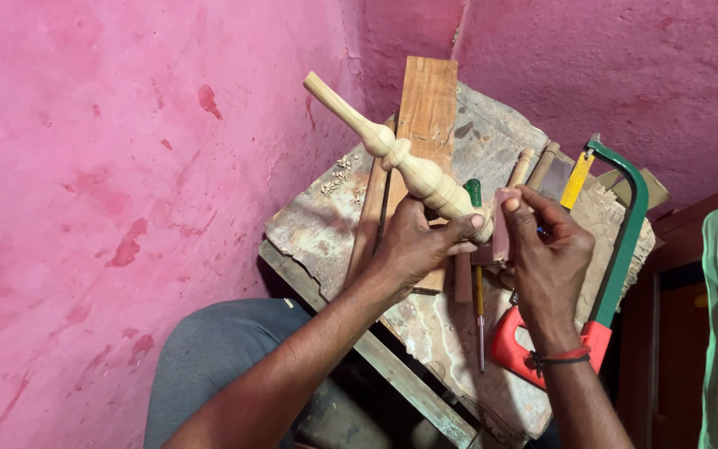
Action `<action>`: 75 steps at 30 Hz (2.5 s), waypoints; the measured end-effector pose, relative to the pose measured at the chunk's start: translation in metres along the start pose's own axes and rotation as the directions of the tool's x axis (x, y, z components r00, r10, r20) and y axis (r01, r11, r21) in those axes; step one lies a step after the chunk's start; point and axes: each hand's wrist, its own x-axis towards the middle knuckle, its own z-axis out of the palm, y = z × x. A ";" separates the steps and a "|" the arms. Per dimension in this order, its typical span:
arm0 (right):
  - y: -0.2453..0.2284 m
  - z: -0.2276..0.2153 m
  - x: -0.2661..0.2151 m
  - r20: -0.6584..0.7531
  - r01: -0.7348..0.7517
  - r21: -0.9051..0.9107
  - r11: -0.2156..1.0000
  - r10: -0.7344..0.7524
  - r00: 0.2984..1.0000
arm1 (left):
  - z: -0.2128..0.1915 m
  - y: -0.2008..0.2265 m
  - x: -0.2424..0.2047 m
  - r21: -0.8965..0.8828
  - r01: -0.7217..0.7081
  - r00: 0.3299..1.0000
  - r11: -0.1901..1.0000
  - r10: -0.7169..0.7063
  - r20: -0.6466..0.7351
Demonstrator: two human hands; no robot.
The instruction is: The person sits on the floor and sands a turned wooden spindle using a sanding block. They rotate the spindle to smooth different sections of the curved surface.
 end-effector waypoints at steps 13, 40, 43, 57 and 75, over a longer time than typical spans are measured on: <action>0.003 0.001 -0.006 -0.003 -0.082 -0.135 0.987 0.082 0.997 | 0.001 -0.002 -0.003 0.134 -0.111 0.991 0.985 0.119 -0.053; 0.012 -0.002 -0.008 -0.005 0.053 -0.151 0.987 -0.054 0.999 | 0.001 -0.012 -0.003 0.019 -0.045 0.999 0.999 0.046 -0.021; 0.013 -0.002 -0.010 -0.020 -0.099 -0.079 0.992 0.098 0.995 | 0.002 -0.013 -0.004 0.154 -0.124 0.991 0.980 0.131 -0.032; 0.010 0.000 -0.010 0.020 0.052 -0.212 0.976 -0.049 0.999 | -0.002 -0.013 -0.001 0.171 -0.142 0.989 0.975 0.147 -0.016; 0.015 -0.001 -0.013 0.028 -0.054 -0.058 0.997 0.056 0.998 | 0.000 -0.008 -0.004 0.116 -0.089 0.996 0.989 0.090 0.001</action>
